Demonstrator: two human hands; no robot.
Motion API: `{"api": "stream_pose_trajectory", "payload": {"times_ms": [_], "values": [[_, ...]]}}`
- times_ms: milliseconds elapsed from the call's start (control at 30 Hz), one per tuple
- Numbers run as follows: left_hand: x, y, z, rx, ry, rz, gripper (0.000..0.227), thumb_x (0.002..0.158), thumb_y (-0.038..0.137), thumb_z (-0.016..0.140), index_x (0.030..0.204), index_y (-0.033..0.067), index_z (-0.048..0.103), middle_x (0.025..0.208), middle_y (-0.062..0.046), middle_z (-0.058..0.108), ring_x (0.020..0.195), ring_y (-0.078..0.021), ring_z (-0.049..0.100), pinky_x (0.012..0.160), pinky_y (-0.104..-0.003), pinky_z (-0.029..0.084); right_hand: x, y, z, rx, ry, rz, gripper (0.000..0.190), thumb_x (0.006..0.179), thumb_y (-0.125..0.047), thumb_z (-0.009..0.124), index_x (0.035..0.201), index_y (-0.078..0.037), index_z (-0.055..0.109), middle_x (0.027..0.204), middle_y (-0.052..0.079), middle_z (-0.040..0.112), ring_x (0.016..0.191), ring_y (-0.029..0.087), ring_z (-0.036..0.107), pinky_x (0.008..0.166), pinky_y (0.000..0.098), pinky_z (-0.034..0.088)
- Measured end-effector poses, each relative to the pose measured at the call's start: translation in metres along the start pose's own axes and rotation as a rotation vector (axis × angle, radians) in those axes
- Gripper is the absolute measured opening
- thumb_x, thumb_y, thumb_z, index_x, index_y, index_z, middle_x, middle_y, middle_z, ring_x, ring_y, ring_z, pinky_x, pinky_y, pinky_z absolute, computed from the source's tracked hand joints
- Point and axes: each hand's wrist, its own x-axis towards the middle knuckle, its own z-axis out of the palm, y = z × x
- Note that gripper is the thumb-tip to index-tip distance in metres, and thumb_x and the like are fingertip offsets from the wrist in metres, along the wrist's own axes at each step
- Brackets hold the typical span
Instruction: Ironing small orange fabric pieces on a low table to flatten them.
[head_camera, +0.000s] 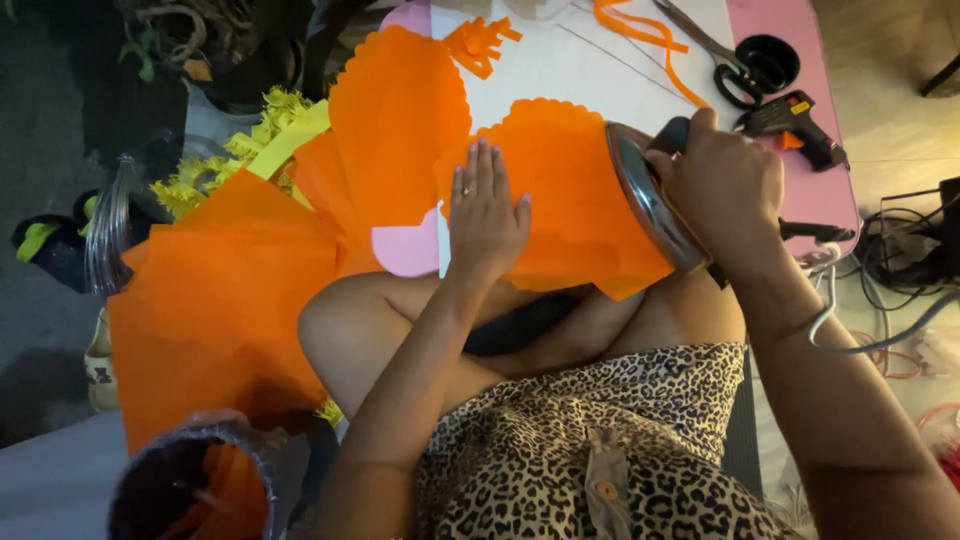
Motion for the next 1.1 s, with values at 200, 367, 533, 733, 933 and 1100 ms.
{"api": "stream_pose_trajectory", "payload": {"times_ms": [200, 367, 533, 733, 933, 1100], "values": [[-0.001, -0.002, 0.003, -0.007, 0.036, 0.030, 0.066, 0.088, 0.029, 0.048, 0.135, -0.0139, 0.033, 0.146, -0.030, 0.027, 0.140, -0.0357, 0.022, 0.113, -0.047, 0.020, 0.000, 0.002, -0.015, 0.044, -0.040, -0.025, 0.045, 0.094, -0.048, 0.055, 0.098, -0.004, 0.053, 0.069, 0.015, 0.068, 0.059, 0.033, 0.068, 0.055, 0.0399, 0.053], [0.004, 0.004, -0.010, 0.036, -0.126, -0.042, 0.065, 0.092, 0.033, 0.040, 0.140, -0.0081, 0.026, 0.150, -0.025, 0.021, 0.142, -0.0323, 0.016, 0.115, -0.045, 0.011, 0.015, -0.029, -0.035, 0.213, -0.125, 0.031, 0.045, 0.092, -0.046, 0.055, 0.104, -0.003, 0.053, 0.082, 0.023, 0.068, 0.077, 0.043, 0.066, 0.066, 0.0493, 0.050], [0.005, 0.011, -0.023, 0.019, -0.314, -0.120, 0.064, 0.096, 0.036, 0.030, 0.145, -0.0027, 0.018, 0.154, -0.021, 0.011, 0.145, -0.0294, 0.006, 0.117, -0.043, 0.002, 0.025, -0.066, -0.025, 0.257, -0.204, -0.013, 0.042, 0.090, -0.045, 0.055, 0.107, -0.007, 0.051, 0.087, 0.023, 0.068, 0.087, 0.045, 0.067, 0.072, 0.0509, 0.051], [0.005, 0.012, -0.024, 0.019, -0.298, -0.132, 0.059, 0.097, 0.033, 0.028, 0.146, -0.0001, 0.020, 0.154, -0.019, 0.014, 0.145, -0.0278, 0.009, 0.116, -0.042, 0.002, 0.026, -0.073, -0.019, 0.219, -0.224, -0.054, 0.037, 0.092, -0.043, 0.051, 0.103, -0.007, 0.049, 0.081, 0.019, 0.068, 0.080, 0.042, 0.069, 0.067, 0.0482, 0.052], [0.003, 0.008, -0.016, 0.011, -0.273, -0.120, 0.061, 0.097, 0.033, 0.030, 0.146, -0.0018, 0.018, 0.155, -0.021, 0.011, 0.145, -0.0292, 0.007, 0.117, -0.043, 0.000, 0.021, -0.070, -0.026, 0.222, -0.247, -0.048, 0.040, 0.092, -0.044, 0.051, 0.105, -0.006, 0.048, 0.081, 0.020, 0.068, 0.081, 0.043, 0.069, 0.070, 0.0512, 0.052], [0.005, 0.006, -0.011, 0.054, -0.268, -0.115, 0.062, 0.096, 0.034, 0.031, 0.145, -0.0009, 0.018, 0.154, -0.020, 0.014, 0.145, -0.0288, 0.007, 0.118, -0.043, 0.000, 0.014, -0.061, -0.030, 0.178, -0.233, -0.040, 0.042, 0.093, -0.045, 0.051, 0.104, -0.004, 0.050, 0.081, 0.021, 0.069, 0.081, 0.043, 0.069, 0.069, 0.0510, 0.052]]}}
